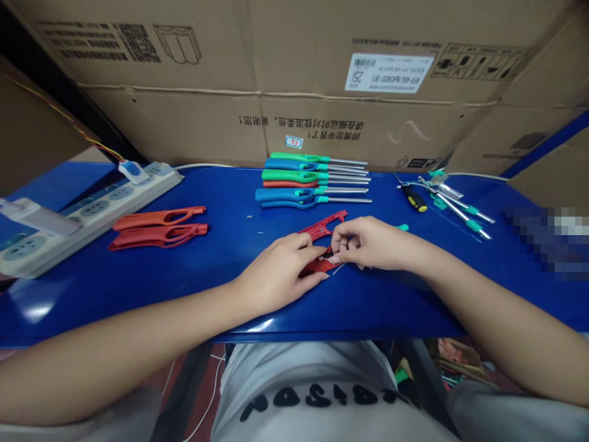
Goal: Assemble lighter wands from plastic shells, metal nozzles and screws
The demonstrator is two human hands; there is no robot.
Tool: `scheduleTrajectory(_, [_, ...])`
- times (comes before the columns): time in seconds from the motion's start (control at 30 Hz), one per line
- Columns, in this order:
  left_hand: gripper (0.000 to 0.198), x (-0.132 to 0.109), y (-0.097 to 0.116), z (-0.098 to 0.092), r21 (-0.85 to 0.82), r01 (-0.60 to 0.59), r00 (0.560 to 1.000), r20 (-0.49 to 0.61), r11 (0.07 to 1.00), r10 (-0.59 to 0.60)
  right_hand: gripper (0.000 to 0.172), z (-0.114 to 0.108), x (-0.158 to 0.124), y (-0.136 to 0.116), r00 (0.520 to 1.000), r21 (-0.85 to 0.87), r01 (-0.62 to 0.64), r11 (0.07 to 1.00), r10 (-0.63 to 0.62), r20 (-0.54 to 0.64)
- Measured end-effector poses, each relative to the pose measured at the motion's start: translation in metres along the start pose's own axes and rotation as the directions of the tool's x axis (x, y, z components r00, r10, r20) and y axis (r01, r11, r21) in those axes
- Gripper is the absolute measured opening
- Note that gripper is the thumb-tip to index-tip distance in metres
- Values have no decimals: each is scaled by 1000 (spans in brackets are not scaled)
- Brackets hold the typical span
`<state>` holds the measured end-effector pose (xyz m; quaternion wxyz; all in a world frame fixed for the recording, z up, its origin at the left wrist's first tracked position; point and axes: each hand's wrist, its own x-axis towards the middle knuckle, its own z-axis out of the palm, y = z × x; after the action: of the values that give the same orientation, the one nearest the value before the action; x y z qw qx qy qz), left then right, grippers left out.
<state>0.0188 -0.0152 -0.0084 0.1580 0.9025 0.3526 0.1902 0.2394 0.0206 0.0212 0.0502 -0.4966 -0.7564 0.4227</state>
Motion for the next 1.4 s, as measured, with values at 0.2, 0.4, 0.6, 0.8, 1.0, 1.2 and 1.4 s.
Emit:
scheduleTrajectory(0.2, [27, 1, 0, 0, 11, -13, 1000, 6, 1000, 13, 12, 3, 0, -1, 994, -171, 49, 984, -66, -90])
scheduleTrajectory(0.4, [28, -1, 0, 0, 51, -21, 1000, 9, 998, 20, 23, -1, 2, 4, 1000, -23, 23, 999, -22, 17])
scheduleTrajectory(0.6, [31, -1, 5, -3, 165, -23, 999, 49, 986, 15, 20, 5, 5, 2, 994, -162, 54, 985, -68, -83])
scheduleTrajectory(0.8, [37, -6, 16, -4, 473, -101, 991, 123, 875, 48, 17, 4, 3, -4, 997, -148, 71, 986, -75, -21])
scheduleTrajectory(1.0, [36, -7, 12, -5, 441, -119, 990, 122, 890, 72, 20, -20, -8, -1, 983, -238, 169, 956, -182, -33])
scheduleTrajectory(1.2, [34, -3, -3, -13, 258, -59, 995, 91, 964, 36, 21, -42, -19, 8, 957, -393, 291, 872, -264, 124])
scheduleTrajectory(1.4, [40, -3, -5, -15, 304, -79, 994, 92, 949, 53, 23, -42, -15, 16, 952, -347, 304, 887, -266, 155])
